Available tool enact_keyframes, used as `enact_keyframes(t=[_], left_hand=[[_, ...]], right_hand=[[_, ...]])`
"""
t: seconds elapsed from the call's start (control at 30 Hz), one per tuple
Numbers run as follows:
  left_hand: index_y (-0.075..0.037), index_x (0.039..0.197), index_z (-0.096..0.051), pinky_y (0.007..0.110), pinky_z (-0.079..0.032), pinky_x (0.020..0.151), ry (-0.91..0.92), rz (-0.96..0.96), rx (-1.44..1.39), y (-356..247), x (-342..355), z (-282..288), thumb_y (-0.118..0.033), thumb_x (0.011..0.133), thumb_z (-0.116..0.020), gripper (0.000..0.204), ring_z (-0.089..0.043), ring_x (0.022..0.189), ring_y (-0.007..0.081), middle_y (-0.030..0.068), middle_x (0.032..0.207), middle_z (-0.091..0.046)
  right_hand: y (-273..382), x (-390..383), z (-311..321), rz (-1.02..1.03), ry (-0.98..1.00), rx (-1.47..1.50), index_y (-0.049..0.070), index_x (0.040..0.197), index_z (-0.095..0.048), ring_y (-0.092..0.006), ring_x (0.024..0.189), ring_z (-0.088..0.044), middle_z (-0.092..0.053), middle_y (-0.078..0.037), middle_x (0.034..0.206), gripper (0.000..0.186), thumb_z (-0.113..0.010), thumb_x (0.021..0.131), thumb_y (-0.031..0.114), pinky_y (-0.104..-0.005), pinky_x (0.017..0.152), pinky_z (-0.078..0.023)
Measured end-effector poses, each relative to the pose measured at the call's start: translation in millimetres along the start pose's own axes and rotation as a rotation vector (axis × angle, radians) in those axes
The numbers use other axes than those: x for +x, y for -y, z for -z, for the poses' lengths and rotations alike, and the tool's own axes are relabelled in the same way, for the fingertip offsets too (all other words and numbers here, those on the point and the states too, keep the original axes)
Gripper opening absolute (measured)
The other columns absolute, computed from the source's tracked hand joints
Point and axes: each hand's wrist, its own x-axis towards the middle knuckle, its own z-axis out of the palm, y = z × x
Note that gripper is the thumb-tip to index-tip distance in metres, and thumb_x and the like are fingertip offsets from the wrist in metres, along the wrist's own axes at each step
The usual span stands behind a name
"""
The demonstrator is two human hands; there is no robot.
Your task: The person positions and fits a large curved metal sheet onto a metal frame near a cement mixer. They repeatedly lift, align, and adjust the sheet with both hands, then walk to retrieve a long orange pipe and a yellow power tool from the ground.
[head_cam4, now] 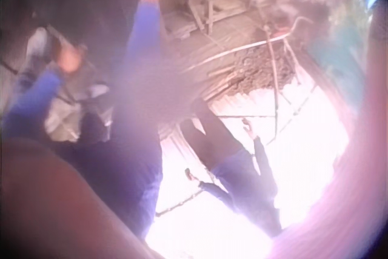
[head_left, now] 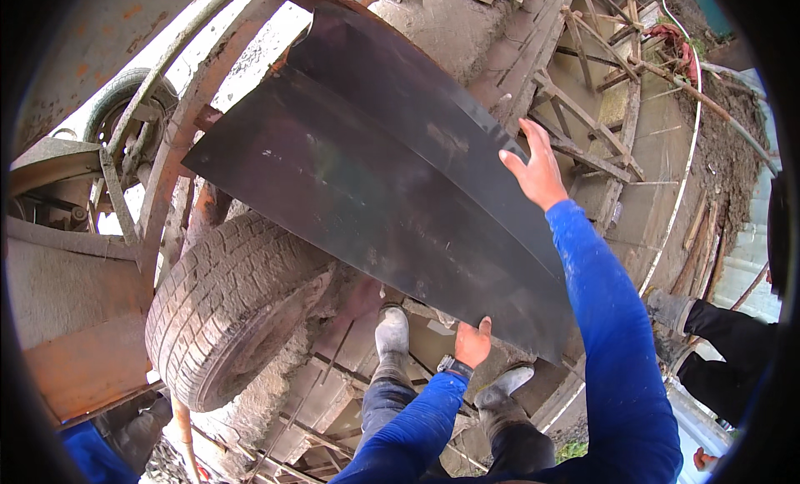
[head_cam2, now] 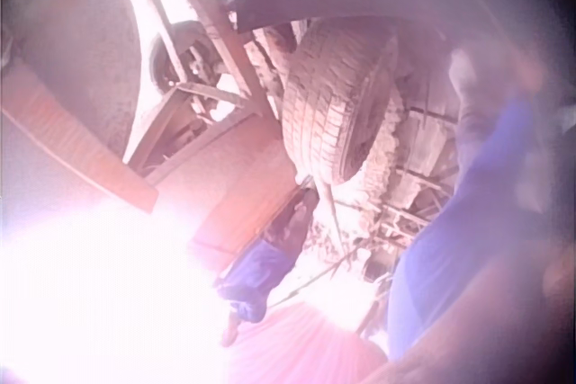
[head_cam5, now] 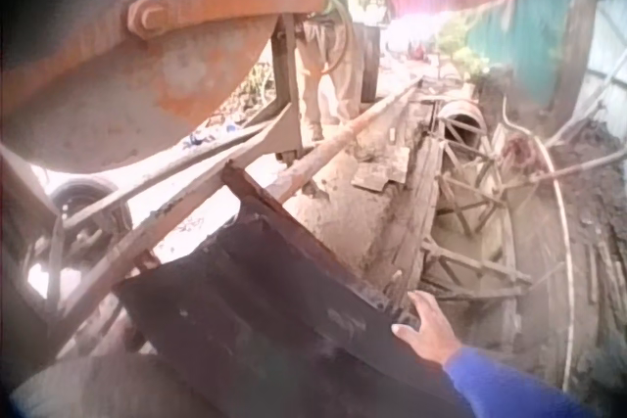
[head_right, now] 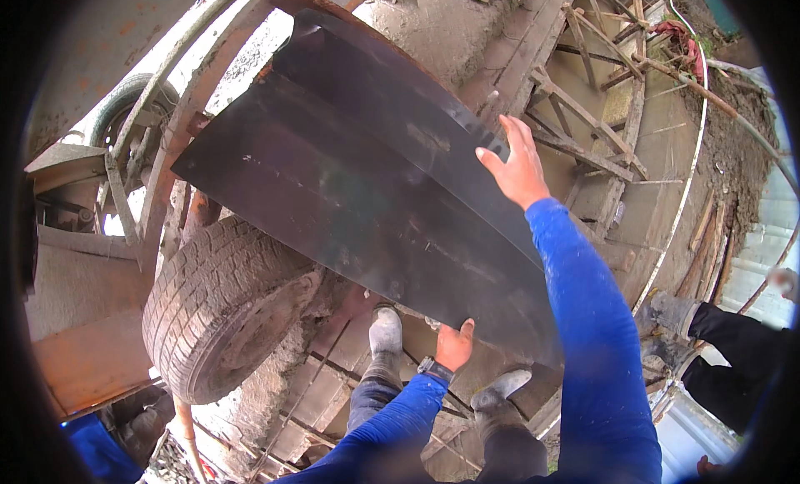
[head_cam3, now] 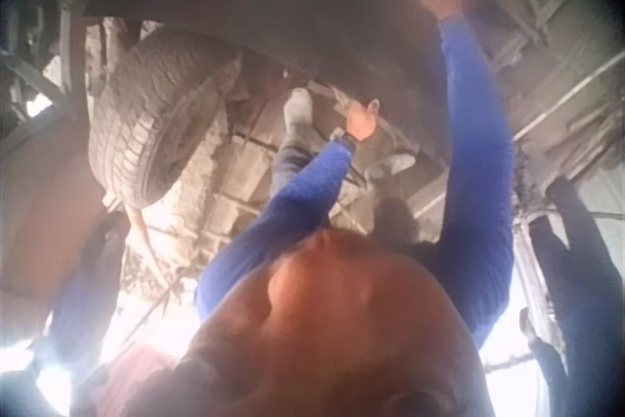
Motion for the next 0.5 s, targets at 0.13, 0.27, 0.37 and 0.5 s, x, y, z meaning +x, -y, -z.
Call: enact_keyframes(t=[0.13,0.27,0.37,0.5], left_hand=[[0.004,0.114,-0.069,0.048,-0.053,0.093,0.014,0.043,0.042,-6,-2,-3,-0.017,0.096,-0.065,0.028,-0.068,0.105,0.0447,0.025,0.111,-0.072],[0.002,0.113,-0.07,0.048,-0.053,0.09,0.018,0.039,0.077,-2,-3,-7,-0.016,0.095,-0.067,0.026,-0.068,0.103,0.0446,0.024,0.109,-0.073],[0.003,0.105,-0.071,0.05,-0.053,0.088,0.002,0.049,0.098,-1,-3,-8,-0.019,0.095,-0.065,0.025,-0.068,0.099,0.0462,0.0246,0.104,-0.073],[0.002,0.105,-0.071,0.05,-0.053,0.087,0.028,0.04,0.075,-1,-3,-7,-0.02,0.096,-0.065,0.025,-0.068,0.098,0.0465,0.0244,0.102,-0.074]], right_hand=[[-13,43,-17,-0.111,0.223,0.06,-0.001,0.157,-0.034,-0.036,0.15,-0.037,-0.039,-0.022,0.159,0.094,-0.076,0.088,0.048,-0.0424,0.123,-0.031],[-5,62,-38,-0.186,0.354,0.01,-0.001,0.158,-0.032,-0.0351,0.15,-0.037,-0.04,-0.023,0.159,0.1,-0.079,0.085,0.049,-0.0414,0.124,-0.029],[-1,70,-47,-0.224,0.377,-0.056,-0.002,0.157,-0.036,-0.0351,0.15,-0.038,-0.041,-0.024,0.159,0.101,-0.08,0.083,0.05,-0.0421,0.123,-0.031],[-9,79,-50,-0.165,0.326,-0.09,-0.004,0.153,-0.041,-0.0359,0.147,-0.043,-0.044,-0.025,0.158,0.099,-0.082,0.08,0.048,-0.0429,0.121,-0.034]])
